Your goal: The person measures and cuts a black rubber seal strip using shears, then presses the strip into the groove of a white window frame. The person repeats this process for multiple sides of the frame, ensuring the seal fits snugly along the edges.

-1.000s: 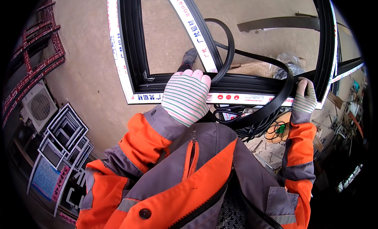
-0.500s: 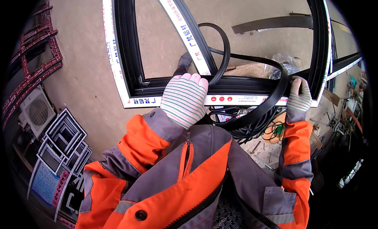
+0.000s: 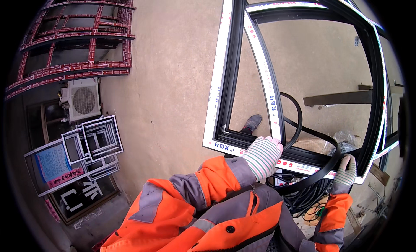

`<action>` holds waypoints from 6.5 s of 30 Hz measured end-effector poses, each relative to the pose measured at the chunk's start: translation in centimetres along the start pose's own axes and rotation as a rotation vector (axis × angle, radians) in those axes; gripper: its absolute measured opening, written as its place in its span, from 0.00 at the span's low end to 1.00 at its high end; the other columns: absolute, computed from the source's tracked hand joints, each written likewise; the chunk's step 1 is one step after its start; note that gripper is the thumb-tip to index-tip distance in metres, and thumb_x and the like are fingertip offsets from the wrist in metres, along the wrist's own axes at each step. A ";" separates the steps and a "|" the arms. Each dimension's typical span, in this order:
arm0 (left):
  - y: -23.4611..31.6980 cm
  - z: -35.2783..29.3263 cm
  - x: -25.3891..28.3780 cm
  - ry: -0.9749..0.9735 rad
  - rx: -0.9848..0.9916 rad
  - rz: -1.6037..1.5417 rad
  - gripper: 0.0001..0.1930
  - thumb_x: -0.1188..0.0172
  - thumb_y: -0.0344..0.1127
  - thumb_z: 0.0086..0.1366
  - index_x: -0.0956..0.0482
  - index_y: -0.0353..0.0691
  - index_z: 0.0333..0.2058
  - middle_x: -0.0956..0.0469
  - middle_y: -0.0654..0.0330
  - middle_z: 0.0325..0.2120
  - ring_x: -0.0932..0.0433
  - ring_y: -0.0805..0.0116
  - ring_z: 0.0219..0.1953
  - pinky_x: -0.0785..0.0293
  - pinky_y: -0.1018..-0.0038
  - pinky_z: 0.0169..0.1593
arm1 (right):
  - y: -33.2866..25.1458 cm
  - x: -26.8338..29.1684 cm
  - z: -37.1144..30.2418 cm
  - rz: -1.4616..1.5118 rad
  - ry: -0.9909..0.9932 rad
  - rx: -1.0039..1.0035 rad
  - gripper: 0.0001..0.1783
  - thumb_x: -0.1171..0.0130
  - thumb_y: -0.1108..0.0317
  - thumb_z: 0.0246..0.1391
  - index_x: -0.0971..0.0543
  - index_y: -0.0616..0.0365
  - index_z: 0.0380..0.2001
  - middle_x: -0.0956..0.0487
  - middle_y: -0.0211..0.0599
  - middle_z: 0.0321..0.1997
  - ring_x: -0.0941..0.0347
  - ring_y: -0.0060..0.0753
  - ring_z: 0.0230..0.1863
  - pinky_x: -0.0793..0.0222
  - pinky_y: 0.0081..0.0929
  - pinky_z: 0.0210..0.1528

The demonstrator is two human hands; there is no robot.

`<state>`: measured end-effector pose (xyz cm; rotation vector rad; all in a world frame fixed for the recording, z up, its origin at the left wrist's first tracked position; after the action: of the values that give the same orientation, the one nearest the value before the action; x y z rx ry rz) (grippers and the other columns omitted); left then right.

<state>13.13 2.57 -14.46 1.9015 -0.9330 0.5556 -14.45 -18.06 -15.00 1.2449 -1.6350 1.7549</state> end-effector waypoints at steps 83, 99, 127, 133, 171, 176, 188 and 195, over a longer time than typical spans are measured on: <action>6.0 0.6 0.7 -0.020 0.006 0.116 0.23 0.33 0.43 0.53 0.23 0.36 0.45 0.22 0.50 0.44 0.23 0.54 0.49 0.25 0.63 0.52 | -3.8 1.7 -0.1 -0.235 0.088 0.158 0.14 0.51 0.62 0.63 0.25 0.57 0.26 0.23 0.49 0.26 0.26 0.55 0.32 0.31 0.50 0.37; 6.5 1.2 0.0 0.028 -0.086 0.211 0.18 0.36 0.41 0.55 0.21 0.36 0.40 0.21 0.50 0.40 0.21 0.54 0.46 0.24 0.63 0.51 | -4.0 2.0 -0.4 -0.250 0.116 0.165 0.14 0.51 0.62 0.61 0.24 0.60 0.28 0.22 0.51 0.28 0.25 0.56 0.33 0.31 0.51 0.38; 7.1 3.9 -2.0 0.160 -0.130 0.300 0.24 0.28 0.43 0.46 0.24 0.36 0.39 0.23 0.52 0.34 0.22 0.53 0.41 0.26 0.60 0.46 | -3.1 2.1 0.3 -0.246 0.074 0.106 0.16 0.48 0.57 0.61 0.21 0.58 0.30 0.21 0.48 0.29 0.23 0.51 0.36 0.28 0.44 0.41; 6.8 3.3 -1.7 0.218 -0.129 0.247 0.25 0.29 0.45 0.47 0.23 0.36 0.40 0.23 0.52 0.34 0.22 0.54 0.38 0.25 0.61 0.43 | -3.1 1.8 0.5 -0.258 0.077 0.118 0.16 0.48 0.57 0.62 0.21 0.59 0.33 0.20 0.48 0.31 0.23 0.51 0.36 0.27 0.43 0.42; -6.2 -7.1 1.6 0.256 0.123 0.606 0.27 0.32 0.60 0.48 0.21 0.37 0.28 0.22 0.52 0.25 0.20 0.53 0.33 0.28 0.61 0.51 | -2.6 1.6 -0.3 -0.279 0.051 0.095 0.18 0.51 0.54 0.63 0.21 0.57 0.36 0.19 0.49 0.36 0.22 0.53 0.39 0.28 0.46 0.44; -6.2 -7.9 3.0 0.264 0.097 0.556 0.27 0.34 0.61 0.49 0.20 0.37 0.28 0.21 0.51 0.25 0.20 0.53 0.32 0.27 0.62 0.47 | -3.3 1.6 -0.1 -0.282 0.070 0.108 0.16 0.50 0.55 0.62 0.22 0.58 0.34 0.20 0.50 0.33 0.23 0.53 0.38 0.29 0.47 0.43; -6.8 -10.8 3.8 0.353 -0.240 0.249 0.25 0.34 0.52 0.53 0.23 0.38 0.42 0.22 0.51 0.38 0.23 0.54 0.45 0.34 0.57 0.60 | -8.1 2.2 -2.7 0.075 0.398 0.114 0.10 0.45 0.65 0.61 0.21 0.60 0.37 0.21 0.48 0.33 0.24 0.49 0.36 0.29 0.41 0.41; -19.2 -23.1 4.1 0.461 -0.360 0.110 0.25 0.37 0.46 0.58 0.26 0.38 0.51 0.25 0.51 0.49 0.29 0.54 0.57 0.39 0.55 0.65 | -29.6 -13.3 -12.0 0.095 0.223 0.227 0.10 0.41 0.67 0.58 0.21 0.62 0.39 0.21 0.43 0.33 0.23 0.36 0.32 0.27 0.32 0.40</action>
<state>30.85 26.94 -10.84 1.3293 -0.7720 0.7920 12.32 2.84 -8.39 1.0341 -1.4201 2.1024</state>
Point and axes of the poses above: each hand's wrist, its own z-axis towards the middle knuckle, its own x-axis out of the back of the hand, y = z × x, the point moved 8 cm from there along z, towards the middle knuckle
